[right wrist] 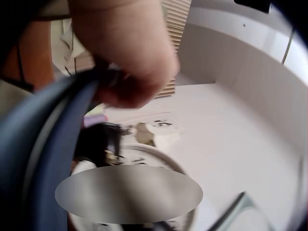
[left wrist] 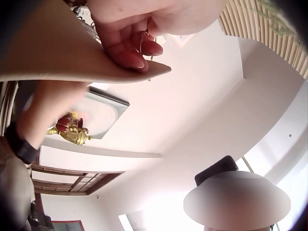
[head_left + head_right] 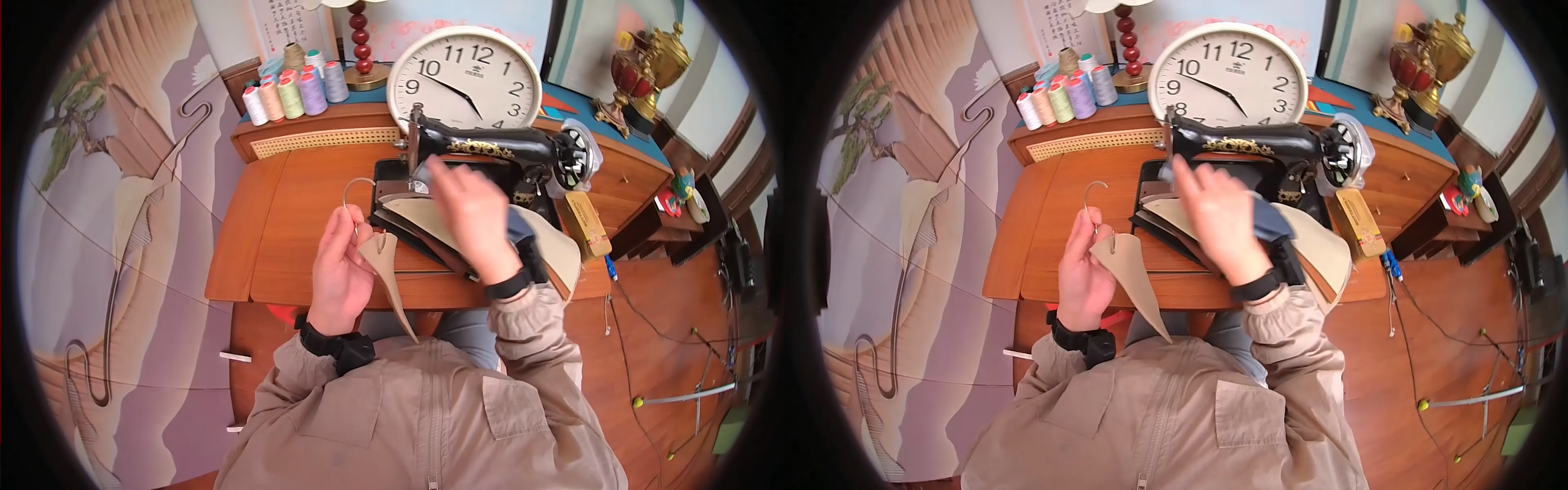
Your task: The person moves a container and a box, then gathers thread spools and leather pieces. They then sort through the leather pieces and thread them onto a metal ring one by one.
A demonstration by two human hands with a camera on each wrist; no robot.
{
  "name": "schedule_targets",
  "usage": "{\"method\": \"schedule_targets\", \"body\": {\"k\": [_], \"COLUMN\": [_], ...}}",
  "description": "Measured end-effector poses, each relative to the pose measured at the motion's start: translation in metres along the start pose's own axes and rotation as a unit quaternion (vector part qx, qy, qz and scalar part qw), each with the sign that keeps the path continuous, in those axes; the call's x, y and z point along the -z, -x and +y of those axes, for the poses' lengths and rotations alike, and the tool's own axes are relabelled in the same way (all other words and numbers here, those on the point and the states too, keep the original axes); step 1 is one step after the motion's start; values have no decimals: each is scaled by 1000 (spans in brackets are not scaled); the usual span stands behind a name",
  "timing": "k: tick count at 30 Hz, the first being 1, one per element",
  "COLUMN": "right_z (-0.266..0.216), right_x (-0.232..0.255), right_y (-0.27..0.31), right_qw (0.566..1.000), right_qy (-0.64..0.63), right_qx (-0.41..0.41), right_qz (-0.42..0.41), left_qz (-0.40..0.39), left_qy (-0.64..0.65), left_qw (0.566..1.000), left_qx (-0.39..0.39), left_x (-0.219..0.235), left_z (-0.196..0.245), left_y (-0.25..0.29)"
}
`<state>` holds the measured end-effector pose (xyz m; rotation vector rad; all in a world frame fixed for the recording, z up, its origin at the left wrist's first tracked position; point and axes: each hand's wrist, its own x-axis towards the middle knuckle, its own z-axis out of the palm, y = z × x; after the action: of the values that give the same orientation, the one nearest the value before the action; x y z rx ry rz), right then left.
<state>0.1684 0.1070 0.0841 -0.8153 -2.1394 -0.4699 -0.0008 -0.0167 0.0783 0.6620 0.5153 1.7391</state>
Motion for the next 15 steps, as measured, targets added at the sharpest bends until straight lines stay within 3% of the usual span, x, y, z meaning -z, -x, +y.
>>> {"method": "schedule_targets", "body": {"k": [2,5,7,8,9,11,15], "right_z": [-22,-40,-50,-61,-68,-80,-65], "right_x": [-24,-6,18,26,40,58,50], "right_y": [26,37,39,39,36,32,54], "right_qw": [971,933,856,862,903,913,930], "right_qy": [-142,-315,-476,-485,-418,-382,-343], "right_qx": [-39,-124,-154,-117,-72,-95,-84], "right_qz": [-188,-122,-129,-94,-69,-105,-100], "left_qz": [19,47,24,24,25,22,17], "left_qy": [5,13,23,24,26,31,7], "left_qw": [1000,999,999,999,999,999,999], "left_qx": [-9,-20,-28,-27,-23,-16,-26], "left_x": [0,11,17,15,12,9,5], "left_z": [5,5,0,-2,-5,-9,-10], "left_y": [3,6,6,6,5,5,11]}}
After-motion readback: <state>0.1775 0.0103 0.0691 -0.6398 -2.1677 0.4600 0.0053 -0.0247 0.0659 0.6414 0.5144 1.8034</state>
